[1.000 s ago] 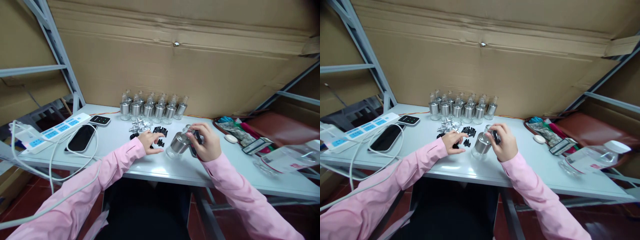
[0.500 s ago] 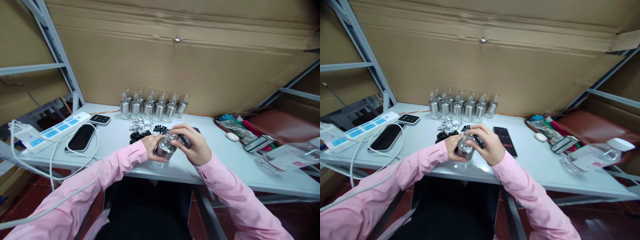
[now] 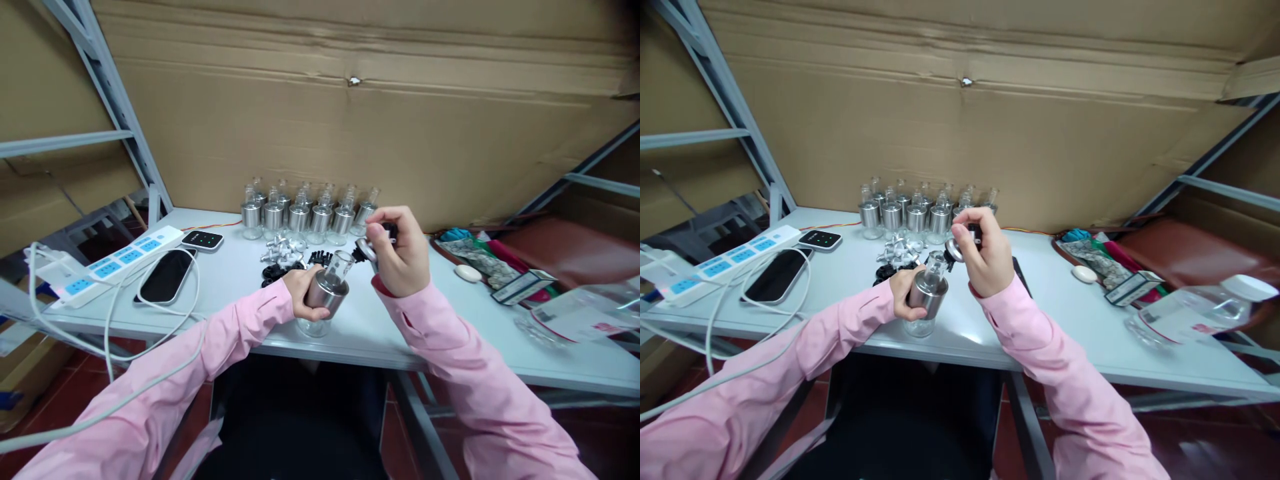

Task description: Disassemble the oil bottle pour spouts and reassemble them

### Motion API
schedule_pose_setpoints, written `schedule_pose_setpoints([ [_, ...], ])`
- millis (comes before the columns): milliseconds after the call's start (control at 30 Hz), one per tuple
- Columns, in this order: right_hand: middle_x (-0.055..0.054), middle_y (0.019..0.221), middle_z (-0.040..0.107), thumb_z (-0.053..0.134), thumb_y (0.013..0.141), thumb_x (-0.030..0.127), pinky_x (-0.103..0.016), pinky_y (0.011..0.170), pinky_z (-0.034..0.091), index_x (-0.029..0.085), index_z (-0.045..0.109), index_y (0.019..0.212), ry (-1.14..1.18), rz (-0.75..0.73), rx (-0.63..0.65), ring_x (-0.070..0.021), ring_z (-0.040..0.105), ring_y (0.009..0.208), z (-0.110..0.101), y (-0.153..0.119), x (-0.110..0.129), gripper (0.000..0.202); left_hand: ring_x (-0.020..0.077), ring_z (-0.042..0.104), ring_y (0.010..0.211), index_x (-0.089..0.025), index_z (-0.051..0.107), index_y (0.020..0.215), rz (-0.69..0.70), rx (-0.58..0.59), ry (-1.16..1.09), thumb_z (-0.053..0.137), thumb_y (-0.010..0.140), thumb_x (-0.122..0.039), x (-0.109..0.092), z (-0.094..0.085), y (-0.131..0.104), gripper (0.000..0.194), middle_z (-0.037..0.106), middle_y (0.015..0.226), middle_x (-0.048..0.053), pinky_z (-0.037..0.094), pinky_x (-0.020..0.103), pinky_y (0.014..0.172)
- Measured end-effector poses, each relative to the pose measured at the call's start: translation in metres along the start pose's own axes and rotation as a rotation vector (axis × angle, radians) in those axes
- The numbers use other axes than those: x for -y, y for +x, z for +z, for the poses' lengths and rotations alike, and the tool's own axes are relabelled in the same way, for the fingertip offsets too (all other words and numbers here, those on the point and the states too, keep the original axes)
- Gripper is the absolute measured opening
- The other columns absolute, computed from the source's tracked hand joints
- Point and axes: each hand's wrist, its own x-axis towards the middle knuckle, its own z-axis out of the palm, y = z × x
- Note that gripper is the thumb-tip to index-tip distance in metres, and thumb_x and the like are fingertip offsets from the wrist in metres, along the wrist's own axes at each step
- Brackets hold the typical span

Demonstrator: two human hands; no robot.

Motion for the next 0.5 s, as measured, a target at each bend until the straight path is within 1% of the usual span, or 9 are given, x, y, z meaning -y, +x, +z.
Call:
schedule_pose_setpoints([
  [100, 0.007, 0.058, 0.040, 0.054, 0.083, 0.041, -0.022, 0.041, 0.028, 0.023, 0.044, 0.085, 0.066, -0.019, -0.065, -0.0062, 0.033, 0.042, 0.010, 0.008, 0.000, 0.021, 0.0227, 0.060, 0.079, -0.016, 0.049, 0.101, 0.002, 0.003, 0.008, 0.058, 0.061, -0.057, 0.000, 0.000, 0.000, 0.058, 0.056, 0.082, 0.004, 0.048, 0.033, 0.075],
  [200, 0.010, 0.052, 0.034, 0.058, 0.081, 0.038, -0.022, 0.040, 0.023, 0.024, 0.042, 0.087, 0.067, -0.021, -0.057, -0.0055, 0.028, 0.039, 0.016, 0.009, -0.003, 0.022, 0.0221, 0.060, 0.078, -0.017, 0.048, 0.101, -0.003, 0.001, 0.028, 0.060, 0.060, -0.053, 0.000, 0.000, 0.000, 0.056, 0.057, 0.081, 0.003, 0.048, 0.032, 0.074],
  [267, 0.011, 0.049, 0.031, 0.061, 0.078, 0.033, -0.022, 0.040, 0.021, 0.024, 0.042, 0.083, 0.023, -0.044, -0.024, -0.0051, 0.027, 0.038, 0.018, 0.007, -0.005, 0.023, 0.0220, 0.061, 0.077, -0.017, 0.048, 0.101, -0.010, -0.005, 0.034, 0.061, 0.059, -0.051, -0.001, 0.000, 0.000, 0.055, 0.057, 0.080, 0.002, 0.049, 0.032, 0.073],
  [367, 0.011, 0.047, 0.031, 0.060, 0.078, 0.028, -0.021, 0.039, 0.021, 0.023, 0.042, 0.079, -0.034, -0.065, 0.006, -0.0045, 0.026, 0.037, 0.018, 0.004, -0.007, 0.019, 0.0220, 0.061, 0.077, -0.017, 0.048, 0.099, -0.031, -0.003, 0.043, 0.063, 0.058, -0.049, -0.001, 0.000, 0.000, 0.054, 0.058, 0.080, 0.002, 0.049, 0.031, 0.073],
  [500, 0.010, 0.047, 0.031, 0.058, 0.077, 0.026, -0.021, 0.038, 0.023, 0.021, 0.046, 0.076, -0.085, -0.071, -0.039, -0.0049, 0.029, 0.038, 0.017, 0.002, -0.007, 0.013, 0.0208, 0.062, 0.075, -0.018, 0.049, 0.098, -0.058, 0.007, 0.040, 0.064, 0.057, -0.049, -0.002, 0.000, 0.000, 0.054, 0.059, 0.080, 0.001, 0.049, 0.030, 0.071],
])
